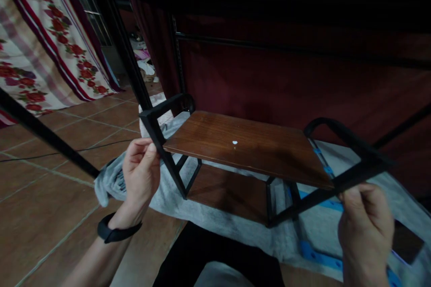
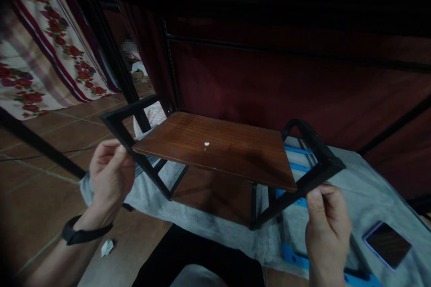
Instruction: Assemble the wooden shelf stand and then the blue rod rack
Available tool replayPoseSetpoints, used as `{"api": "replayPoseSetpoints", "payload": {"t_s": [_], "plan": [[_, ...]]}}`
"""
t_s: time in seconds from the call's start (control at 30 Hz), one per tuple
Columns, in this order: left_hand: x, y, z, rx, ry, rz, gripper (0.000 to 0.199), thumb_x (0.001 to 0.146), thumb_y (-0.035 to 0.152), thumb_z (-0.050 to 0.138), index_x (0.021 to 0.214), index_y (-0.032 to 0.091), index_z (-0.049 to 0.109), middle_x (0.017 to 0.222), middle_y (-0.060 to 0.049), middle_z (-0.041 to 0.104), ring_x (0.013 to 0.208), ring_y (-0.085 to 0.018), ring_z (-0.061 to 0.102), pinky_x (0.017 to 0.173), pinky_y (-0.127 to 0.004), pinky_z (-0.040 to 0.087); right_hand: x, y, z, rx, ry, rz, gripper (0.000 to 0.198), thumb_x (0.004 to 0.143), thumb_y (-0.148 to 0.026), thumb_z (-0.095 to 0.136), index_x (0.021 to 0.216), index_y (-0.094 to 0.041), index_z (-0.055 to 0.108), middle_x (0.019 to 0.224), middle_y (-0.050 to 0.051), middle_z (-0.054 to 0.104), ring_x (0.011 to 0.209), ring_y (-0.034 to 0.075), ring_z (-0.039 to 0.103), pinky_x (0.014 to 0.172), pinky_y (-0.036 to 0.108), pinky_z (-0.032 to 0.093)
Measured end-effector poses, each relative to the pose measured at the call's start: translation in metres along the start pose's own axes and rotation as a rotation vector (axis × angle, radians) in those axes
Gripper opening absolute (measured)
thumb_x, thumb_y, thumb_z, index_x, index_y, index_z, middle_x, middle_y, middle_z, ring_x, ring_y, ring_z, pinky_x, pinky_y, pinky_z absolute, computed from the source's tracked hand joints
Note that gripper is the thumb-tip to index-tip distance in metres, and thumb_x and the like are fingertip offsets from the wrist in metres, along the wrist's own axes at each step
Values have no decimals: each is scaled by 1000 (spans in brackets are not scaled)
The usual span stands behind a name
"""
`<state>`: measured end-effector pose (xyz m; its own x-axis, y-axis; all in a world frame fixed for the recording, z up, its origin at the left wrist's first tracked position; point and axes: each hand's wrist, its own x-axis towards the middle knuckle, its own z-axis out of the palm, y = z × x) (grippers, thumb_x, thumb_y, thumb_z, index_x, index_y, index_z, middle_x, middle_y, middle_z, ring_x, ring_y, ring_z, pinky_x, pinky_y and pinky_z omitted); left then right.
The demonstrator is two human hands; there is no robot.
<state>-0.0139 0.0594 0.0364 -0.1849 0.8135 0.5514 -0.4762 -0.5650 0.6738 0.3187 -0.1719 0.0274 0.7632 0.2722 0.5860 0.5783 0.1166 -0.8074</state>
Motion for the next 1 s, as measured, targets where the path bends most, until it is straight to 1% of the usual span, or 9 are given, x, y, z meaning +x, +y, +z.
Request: {"api": "replayPoseSetpoints", "payload": {"t_s": [0.13, 0.23, 0.33, 0.47, 0.63, 0.73, 0.83, 0.9, 1.0], "plan": [[0, 3, 6, -44, -14, -23, 23, 75, 31, 81, 86, 17, 66, 76, 3, 64, 67, -10, 58, 63, -23, 55, 1, -7, 4, 55, -28, -73, 22, 84, -42, 65, 78, -22, 59, 71, -2, 53, 69, 15, 47, 68, 34, 33], [2, -3, 7, -34, -16, 28, 27, 74, 33, 82, 84, 15, 63, 71, 3, 63, 61, -10, 58, 56, -23, 56, 1, -6, 6, 27, -35, -92, 26, 86, -46, 61, 79, -20, 58, 73, -2, 52, 70, 14, 47, 69, 32, 34], [4, -10, 6, -44, -24, 75, 27, 74, 34, 81, 83, 15, 64, 70, 3, 62, 59, -10, 60, 51, -22, 56, 1, -2, 7, 64, -2, -44, 29, 86, -50, 60, 86, -21, 58, 76, -2, 51, 71, 14, 47, 69, 30, 35], [4, -16, 4, -53, -38, 87, 29, 73, 38, 81, 90, 19, 68, 83, 1, 67, 63, -12, 62, 44, -23, 55, -1, 4, 5, 66, -40, 31, 35, 89, -56, 53, 87, -21, 57, 74, -2, 48, 68, 13, 43, 65, 29, 34], [1, -15, 7, 7, -44, 69, 25, 72, 33, 81, 90, 20, 71, 92, 0, 70, 65, -13, 63, 43, -24, 55, -1, 7, 5, 78, -40, 48, 33, 89, -54, 53, 89, -22, 60, 77, -1, 51, 71, 14, 47, 68, 30, 37], [-1, -10, 13, 41, -40, 75, 20, 75, 30, 79, 90, 20, 72, 89, 0, 69, 67, -13, 63, 47, -25, 57, 1, 5, 7, 115, -18, 48, 30, 88, -52, 56, 90, -22, 60, 80, 0, 55, 74, 15, 50, 74, 32, 41], [-2, -4, 18, 68, -57, 49, 19, 78, 33, 76, 91, 20, 73, 93, -1, 68, 74, -15, 64, 55, -27, 60, 5, 0, 11, 238, -18, 48, 29, 89, -51, 55, 92, -22, 60, 89, 2, 61, 84, 17, 56, 80, 34, 44], [-2, -2, 21, 80, -75, 37, 19, 79, 36, 74, 92, 22, 73, 94, -1, 68, 74, -15, 63, 65, -31, 62, 9, -2, 13, 344, -32, 63, 29, 90, -50, 53, 94, -22, 61, 93, 3, 63, 89, 18, 59, 83, 35, 46], [-3, 1, 22, 83, -89, 22, 21, 82, 42, 68, 96, 26, 74, 98, 2, 68, 81, -15, 62, 88, -33, 57, 19, 3, 16, 386, -31, 112, 29, 88, -49, 56, 94, -22, 63, 97, 3, 65, 84, 16, 60, 77, 32, 48]]}}
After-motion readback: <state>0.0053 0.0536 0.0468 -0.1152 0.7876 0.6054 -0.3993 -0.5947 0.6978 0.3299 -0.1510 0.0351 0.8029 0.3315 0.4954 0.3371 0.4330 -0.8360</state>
